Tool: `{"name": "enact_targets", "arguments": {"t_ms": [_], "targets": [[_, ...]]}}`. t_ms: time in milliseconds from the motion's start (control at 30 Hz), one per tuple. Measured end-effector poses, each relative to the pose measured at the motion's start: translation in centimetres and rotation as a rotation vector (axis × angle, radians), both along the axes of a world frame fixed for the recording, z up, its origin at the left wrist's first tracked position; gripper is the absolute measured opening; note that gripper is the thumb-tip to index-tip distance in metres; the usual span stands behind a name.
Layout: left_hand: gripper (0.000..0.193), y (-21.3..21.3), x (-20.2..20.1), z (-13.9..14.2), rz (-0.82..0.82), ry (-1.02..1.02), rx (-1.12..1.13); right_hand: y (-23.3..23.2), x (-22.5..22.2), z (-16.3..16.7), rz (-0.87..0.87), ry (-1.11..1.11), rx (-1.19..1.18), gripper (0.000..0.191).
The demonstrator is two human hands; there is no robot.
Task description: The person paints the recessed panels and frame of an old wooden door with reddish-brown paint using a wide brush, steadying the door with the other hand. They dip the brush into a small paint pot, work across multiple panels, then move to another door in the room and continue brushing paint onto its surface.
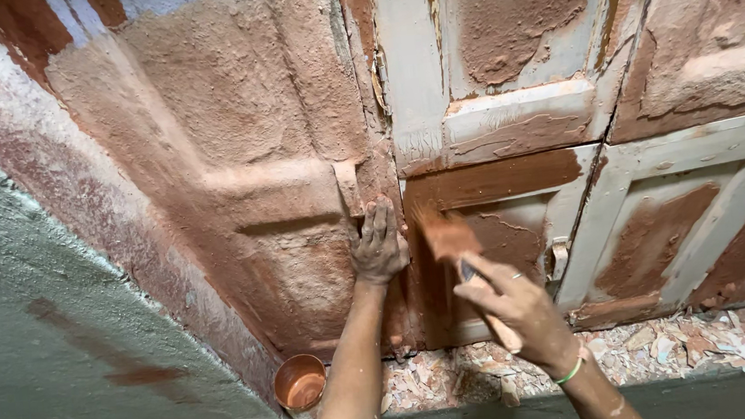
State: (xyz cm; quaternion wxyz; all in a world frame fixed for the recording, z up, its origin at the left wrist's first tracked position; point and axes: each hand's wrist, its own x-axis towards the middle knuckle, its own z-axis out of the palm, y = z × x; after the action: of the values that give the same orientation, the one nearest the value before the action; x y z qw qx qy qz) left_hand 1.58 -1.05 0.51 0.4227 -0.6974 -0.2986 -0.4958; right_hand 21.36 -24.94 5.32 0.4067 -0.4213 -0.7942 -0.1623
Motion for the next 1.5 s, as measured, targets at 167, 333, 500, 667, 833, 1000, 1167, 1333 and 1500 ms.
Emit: {"name": "enact_targets", "arguments": {"t_ms": [167,333,500,667,833,1000,1167,1333,1500], "targets": [[0.070,0.0,-0.2,0.1,0.043,0.030,-0.058,-0.1,0.0,2.4,-0.030,0.050,0.195,0.030],[0.073,0.2,-0.2,0.1,0.022,0.011,-0.043,1.4,-1.8,-2.2,-0.028,-0.119,-0.077,0.022],[0.074,-0.1,-0.2,0.1,0.080,0.023,-0.123,0.2,-1.7,-7.5,-0.043,-0.227,-0.806,0.056],[0.076,-0.5,-0.2,0.9,0.060,0.025,-0.131,1.0,-0.5,-6.8,-0.014,-0.183,-0.839,0.049],[0.073,-1.6,-0.3,2.7,0.032,0.012,-0.190,1.9,1.4,-1.4,-0.060,-0.062,-0.392,0.033],[0.077,-3.7,-0.1,3.4,0.118,0.063,-0.543,-0.2,2.1,4.2,-0.058,-0.039,-0.050,0.030],[0.082,-5.7,-0.1,5.3,-0.096,0.007,-0.502,-2.1,2.6,9.3,0.006,-0.046,0.116,0.034],[0.084,-6.2,-1.3,9.6,-0.181,0.014,-0.344,-2.8,3.2,13.4,0.056,-0.038,-0.017,0.039],[0.086,-4.8,-1.5,14.6,-0.126,-0.042,-0.244,-1.9,2.8,15.8,0.186,-0.046,-0.123,0.029]]}}
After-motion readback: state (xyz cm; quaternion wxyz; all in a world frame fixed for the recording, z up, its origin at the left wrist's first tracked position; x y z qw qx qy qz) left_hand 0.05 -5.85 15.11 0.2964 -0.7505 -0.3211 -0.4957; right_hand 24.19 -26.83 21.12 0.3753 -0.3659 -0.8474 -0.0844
